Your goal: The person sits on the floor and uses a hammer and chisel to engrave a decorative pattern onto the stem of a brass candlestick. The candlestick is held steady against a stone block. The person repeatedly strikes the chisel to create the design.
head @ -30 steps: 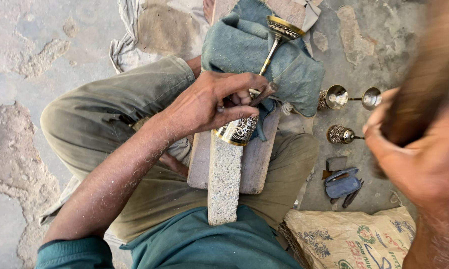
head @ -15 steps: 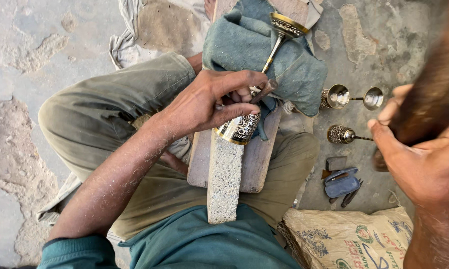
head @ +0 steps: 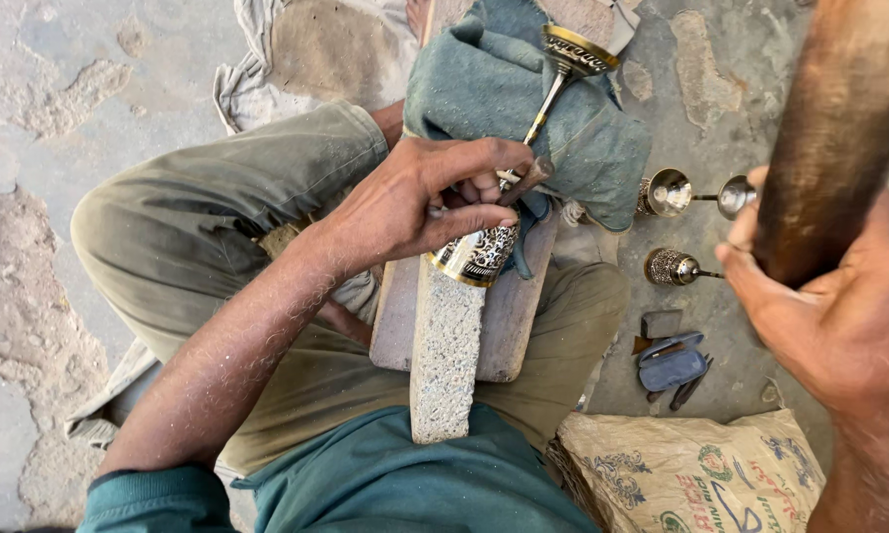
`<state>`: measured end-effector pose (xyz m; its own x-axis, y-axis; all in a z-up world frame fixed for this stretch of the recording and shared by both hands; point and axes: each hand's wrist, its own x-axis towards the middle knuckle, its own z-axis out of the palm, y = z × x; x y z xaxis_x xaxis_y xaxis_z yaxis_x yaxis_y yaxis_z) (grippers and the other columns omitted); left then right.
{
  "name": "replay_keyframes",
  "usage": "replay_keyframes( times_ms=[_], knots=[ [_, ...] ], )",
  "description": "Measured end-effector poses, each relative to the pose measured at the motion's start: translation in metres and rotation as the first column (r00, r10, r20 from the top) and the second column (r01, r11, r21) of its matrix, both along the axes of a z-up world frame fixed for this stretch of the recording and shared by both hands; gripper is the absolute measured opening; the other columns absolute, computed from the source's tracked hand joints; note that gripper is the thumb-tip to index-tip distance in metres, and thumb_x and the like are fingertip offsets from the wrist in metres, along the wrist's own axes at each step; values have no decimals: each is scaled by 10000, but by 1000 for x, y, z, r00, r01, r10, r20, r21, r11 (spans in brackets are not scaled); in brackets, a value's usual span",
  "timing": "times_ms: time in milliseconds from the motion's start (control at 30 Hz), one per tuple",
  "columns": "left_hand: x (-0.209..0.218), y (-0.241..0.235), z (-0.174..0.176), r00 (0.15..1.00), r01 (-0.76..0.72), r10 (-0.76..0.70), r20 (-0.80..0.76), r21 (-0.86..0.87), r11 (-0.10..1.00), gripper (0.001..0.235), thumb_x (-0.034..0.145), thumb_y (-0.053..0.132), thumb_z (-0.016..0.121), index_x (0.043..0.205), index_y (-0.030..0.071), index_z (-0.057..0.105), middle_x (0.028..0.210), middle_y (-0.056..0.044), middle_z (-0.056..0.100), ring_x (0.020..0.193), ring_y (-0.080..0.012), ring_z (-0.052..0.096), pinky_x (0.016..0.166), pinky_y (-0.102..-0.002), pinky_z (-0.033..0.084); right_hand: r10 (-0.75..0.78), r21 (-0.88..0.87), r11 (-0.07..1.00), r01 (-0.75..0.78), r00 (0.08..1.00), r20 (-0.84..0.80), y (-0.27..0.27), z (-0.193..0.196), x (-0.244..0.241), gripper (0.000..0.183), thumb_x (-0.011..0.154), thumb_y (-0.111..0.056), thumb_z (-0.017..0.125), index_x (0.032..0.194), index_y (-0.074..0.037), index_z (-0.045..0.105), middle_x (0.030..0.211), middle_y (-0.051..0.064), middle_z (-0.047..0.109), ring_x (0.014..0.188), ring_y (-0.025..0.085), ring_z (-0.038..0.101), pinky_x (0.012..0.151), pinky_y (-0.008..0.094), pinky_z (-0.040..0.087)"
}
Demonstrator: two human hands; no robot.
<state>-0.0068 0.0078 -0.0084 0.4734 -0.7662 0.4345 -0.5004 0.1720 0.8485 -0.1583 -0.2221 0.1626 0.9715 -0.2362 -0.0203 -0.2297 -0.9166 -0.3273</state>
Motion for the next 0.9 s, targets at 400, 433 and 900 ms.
replay_keyframes(
  times_ms=[400, 433, 900],
  knots=[
    [4, 1, 5, 996, 37, -33, 78, -58, 998, 335, 976, 213, 792, 1197, 105, 564, 946, -63, 682, 849, -196, 722, 746, -342, 593, 24, 128, 991, -32, 998, 61, -15, -5, -21, 380, 851, 25, 776, 1193, 1, 613, 898, 115, 698, 784, 182, 713, 669, 355, 592],
    [4, 3, 4, 997, 54, -52, 50, -39, 998, 305, 968, 213, 794, 1117, 101, 553, 879, -58, 662, 824, -200, 717, 718, -349, 581, -43, 357, 934, -2, 992, 117, -19, -13, -22, 366, 859, -15, 757, 1187, -57, 598, 892, 56, 691, 806, 128, 717, 687, 316, 621],
    [7, 1, 7, 985, 103, -99, 144, -15, 995, 338, 1029, 246, 747, 1305, 88, 632, 1056, -72, 733, 986, -234, 767, 843, -367, 626, 11, 35, 999, -7, 994, -111, -51, -23, -51, 134, 880, -115, 783, 873, -66, 659, 686, 23, 628, 563, 129, 629, 565, 323, 514]
  ],
)
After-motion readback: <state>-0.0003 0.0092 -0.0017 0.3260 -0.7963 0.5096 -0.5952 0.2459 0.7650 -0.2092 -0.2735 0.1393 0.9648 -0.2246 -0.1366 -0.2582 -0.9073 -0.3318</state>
